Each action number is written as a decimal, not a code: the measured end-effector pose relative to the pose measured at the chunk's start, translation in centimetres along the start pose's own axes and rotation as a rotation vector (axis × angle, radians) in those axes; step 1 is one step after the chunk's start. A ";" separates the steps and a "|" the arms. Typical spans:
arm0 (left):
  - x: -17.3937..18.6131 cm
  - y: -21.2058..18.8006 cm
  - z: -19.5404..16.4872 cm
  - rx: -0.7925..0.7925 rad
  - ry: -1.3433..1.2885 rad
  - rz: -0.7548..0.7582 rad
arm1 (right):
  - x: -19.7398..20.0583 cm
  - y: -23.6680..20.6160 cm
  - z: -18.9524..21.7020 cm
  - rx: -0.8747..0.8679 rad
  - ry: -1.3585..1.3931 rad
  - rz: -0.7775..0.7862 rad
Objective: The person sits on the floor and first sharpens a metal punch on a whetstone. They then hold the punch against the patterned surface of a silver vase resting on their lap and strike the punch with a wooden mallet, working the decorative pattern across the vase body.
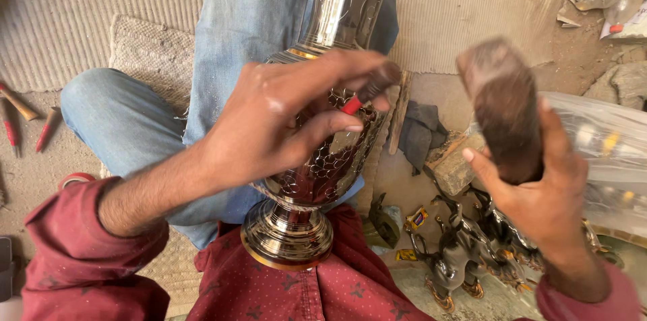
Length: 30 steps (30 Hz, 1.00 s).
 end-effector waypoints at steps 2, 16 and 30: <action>0.1 0.6 -0.4 -0.253 0.016 0.022 | -0.8 -2.6 -1.6 0.041 -0.075 -0.074; 0.1 1.7 -0.2 -0.384 0.035 0.221 | 1.3 0.0 1.6 -0.041 0.254 -0.085; -3.1 -3.6 0.9 0.201 -0.332 -0.536 | 4.0 9.8 1.8 0.131 -0.016 0.372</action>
Point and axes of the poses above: each hand's wrist, its own y-axis towards the middle knuckle, its own x-axis out of the back of the hand, z = x × y, the point moved 3 cm from there along y, towards the middle knuckle, and after that the axes turned 4 degrees about y, right-handed, at the moved point
